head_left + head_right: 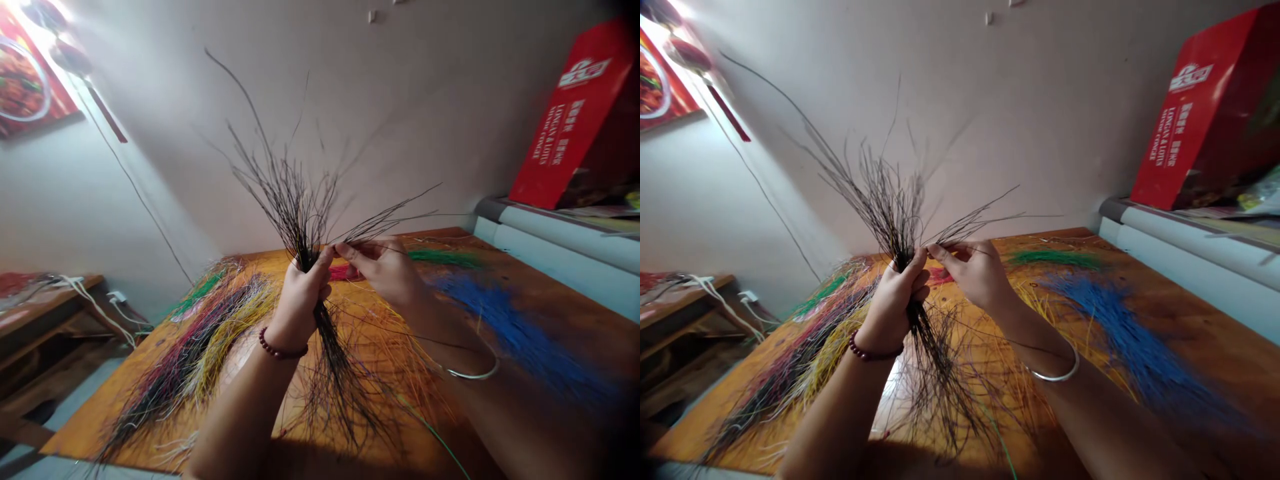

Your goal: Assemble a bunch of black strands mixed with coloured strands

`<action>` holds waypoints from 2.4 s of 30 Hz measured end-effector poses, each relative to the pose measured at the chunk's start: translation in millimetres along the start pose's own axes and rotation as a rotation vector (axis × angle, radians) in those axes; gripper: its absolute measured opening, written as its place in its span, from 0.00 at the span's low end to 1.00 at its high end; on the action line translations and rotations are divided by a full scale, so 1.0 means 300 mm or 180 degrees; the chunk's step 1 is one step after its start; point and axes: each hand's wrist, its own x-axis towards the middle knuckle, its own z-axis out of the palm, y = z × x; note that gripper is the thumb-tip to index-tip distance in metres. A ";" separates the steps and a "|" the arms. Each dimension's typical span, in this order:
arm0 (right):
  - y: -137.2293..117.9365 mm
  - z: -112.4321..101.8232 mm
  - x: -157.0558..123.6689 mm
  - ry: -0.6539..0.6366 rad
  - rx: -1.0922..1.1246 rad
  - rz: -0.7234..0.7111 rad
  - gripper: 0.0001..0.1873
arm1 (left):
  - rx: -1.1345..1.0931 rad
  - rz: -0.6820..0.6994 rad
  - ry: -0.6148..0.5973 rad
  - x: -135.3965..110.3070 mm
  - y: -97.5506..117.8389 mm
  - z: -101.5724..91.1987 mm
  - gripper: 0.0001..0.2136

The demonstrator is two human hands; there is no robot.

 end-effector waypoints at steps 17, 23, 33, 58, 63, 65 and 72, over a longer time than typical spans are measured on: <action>-0.011 0.039 -0.013 0.0298 0.0950 0.0569 0.10 | -0.0291 -0.0115 -0.0043 -0.021 -0.031 0.029 0.15; -0.016 0.032 -0.015 0.0287 0.1325 0.0672 0.10 | -0.0243 -0.0088 0.0018 -0.017 -0.032 0.026 0.15; -0.018 0.034 -0.015 0.0263 0.1360 0.0480 0.11 | -0.0237 -0.0102 0.0063 -0.019 -0.029 0.031 0.16; 0.007 0.070 -0.017 0.0985 0.1428 0.0254 0.13 | -0.0420 -0.0334 -0.0117 -0.026 -0.051 0.040 0.16; 0.038 0.078 -0.011 0.0875 0.1285 0.0376 0.14 | -0.0303 -0.0435 -0.0237 -0.025 -0.060 0.049 0.15; 0.048 0.075 -0.011 0.0731 0.1346 0.0432 0.12 | -0.0388 -0.0390 -0.0159 -0.023 -0.060 0.050 0.14; 0.073 0.064 -0.010 0.0390 0.0615 0.0194 0.20 | -0.0619 -0.0249 0.0103 -0.011 -0.058 0.032 0.14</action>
